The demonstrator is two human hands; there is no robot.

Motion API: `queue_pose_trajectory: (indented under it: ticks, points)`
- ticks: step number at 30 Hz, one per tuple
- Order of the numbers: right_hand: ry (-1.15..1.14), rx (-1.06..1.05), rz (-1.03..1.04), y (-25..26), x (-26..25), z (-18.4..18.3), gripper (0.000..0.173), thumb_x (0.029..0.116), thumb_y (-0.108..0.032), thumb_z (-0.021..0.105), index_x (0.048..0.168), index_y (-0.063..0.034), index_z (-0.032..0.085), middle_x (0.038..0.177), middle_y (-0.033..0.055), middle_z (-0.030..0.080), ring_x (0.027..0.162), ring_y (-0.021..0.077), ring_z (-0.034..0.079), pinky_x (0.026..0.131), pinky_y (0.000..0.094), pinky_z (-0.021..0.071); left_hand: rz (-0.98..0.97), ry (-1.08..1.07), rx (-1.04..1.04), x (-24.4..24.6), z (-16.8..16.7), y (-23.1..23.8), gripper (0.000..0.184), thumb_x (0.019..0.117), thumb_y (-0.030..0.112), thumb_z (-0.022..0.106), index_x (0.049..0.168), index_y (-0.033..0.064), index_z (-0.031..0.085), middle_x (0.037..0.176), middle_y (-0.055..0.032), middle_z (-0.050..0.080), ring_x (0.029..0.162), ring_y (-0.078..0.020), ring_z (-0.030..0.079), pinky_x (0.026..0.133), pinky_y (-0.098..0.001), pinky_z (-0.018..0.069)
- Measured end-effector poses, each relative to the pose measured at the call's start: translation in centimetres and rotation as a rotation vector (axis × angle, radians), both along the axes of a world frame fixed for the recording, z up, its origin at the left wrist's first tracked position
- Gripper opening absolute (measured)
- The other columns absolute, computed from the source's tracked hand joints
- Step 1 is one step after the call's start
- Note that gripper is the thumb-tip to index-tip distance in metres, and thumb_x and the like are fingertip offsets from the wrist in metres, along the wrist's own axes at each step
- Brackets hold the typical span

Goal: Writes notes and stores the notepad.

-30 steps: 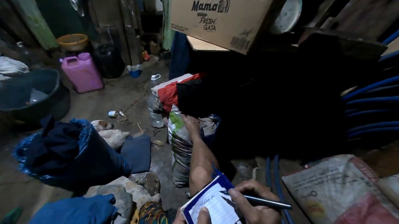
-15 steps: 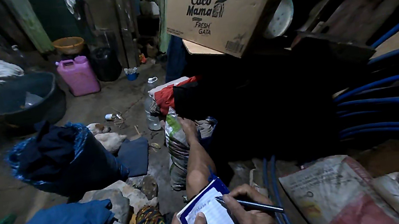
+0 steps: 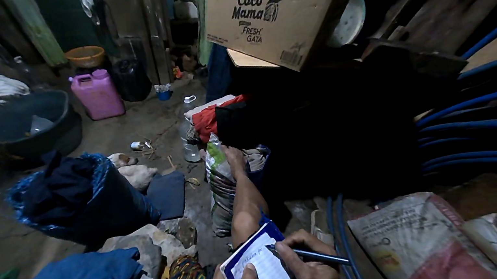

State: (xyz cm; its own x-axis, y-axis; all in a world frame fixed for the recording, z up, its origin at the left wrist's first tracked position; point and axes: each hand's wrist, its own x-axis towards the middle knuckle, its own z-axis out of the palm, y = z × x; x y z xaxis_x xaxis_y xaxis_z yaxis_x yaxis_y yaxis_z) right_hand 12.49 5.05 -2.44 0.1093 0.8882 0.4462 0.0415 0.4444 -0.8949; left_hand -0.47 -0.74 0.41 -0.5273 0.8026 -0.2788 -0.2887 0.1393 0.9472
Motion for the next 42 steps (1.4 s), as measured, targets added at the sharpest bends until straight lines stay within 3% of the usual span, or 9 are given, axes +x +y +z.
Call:
queue_pose_trajectory:
  ticks: [23, 32, 42]
  points:
    - [0.006, 0.008, -0.032, 0.01, -0.03, -0.1, 0.01, 0.0865, -0.01, 0.075, 0.079, -0.0068, 0.07, 0.066, -0.0008, 0.066, 0.053, 0.0046, 0.06, 0.05, 0.0185, 0.053, -0.015, 0.021, -0.004, -0.09, -0.77, 0.01, 0.009, 0.0829, -0.001, 0.073, 0.092, -0.0034, 0.073, 0.076, -0.0132, 0.074, 0.064, -0.0204, 0.073, 0.061, -0.0353, 0.0643]
    - [0.022, -0.002, -0.044, 0.02, -0.11, 0.01, 0.007, 0.086, -0.009, 0.075, 0.081, -0.0064, 0.071, 0.068, -0.0007, 0.067, 0.053, 0.0045, 0.06, 0.05, 0.0184, 0.0533, 0.007, 0.012, -0.004, -0.01, -0.21, 0.1, 0.007, 0.0816, -0.004, 0.074, 0.089, -0.0028, 0.073, 0.075, -0.0115, 0.073, 0.064, -0.0168, 0.072, 0.061, -0.0312, 0.0631]
    - [0.055, -0.02, -0.092, 0.01, -0.24, 0.24, 0.007, 0.0856, -0.008, 0.075, 0.08, -0.0061, 0.071, 0.068, -0.0006, 0.067, 0.052, 0.0049, 0.06, 0.048, 0.0189, 0.0531, -0.014, 0.042, -0.002, -0.13, -0.62, 0.08, 0.009, 0.0821, -0.001, 0.074, 0.091, -0.0023, 0.074, 0.078, -0.0116, 0.074, 0.065, -0.0186, 0.073, 0.062, -0.0342, 0.064]
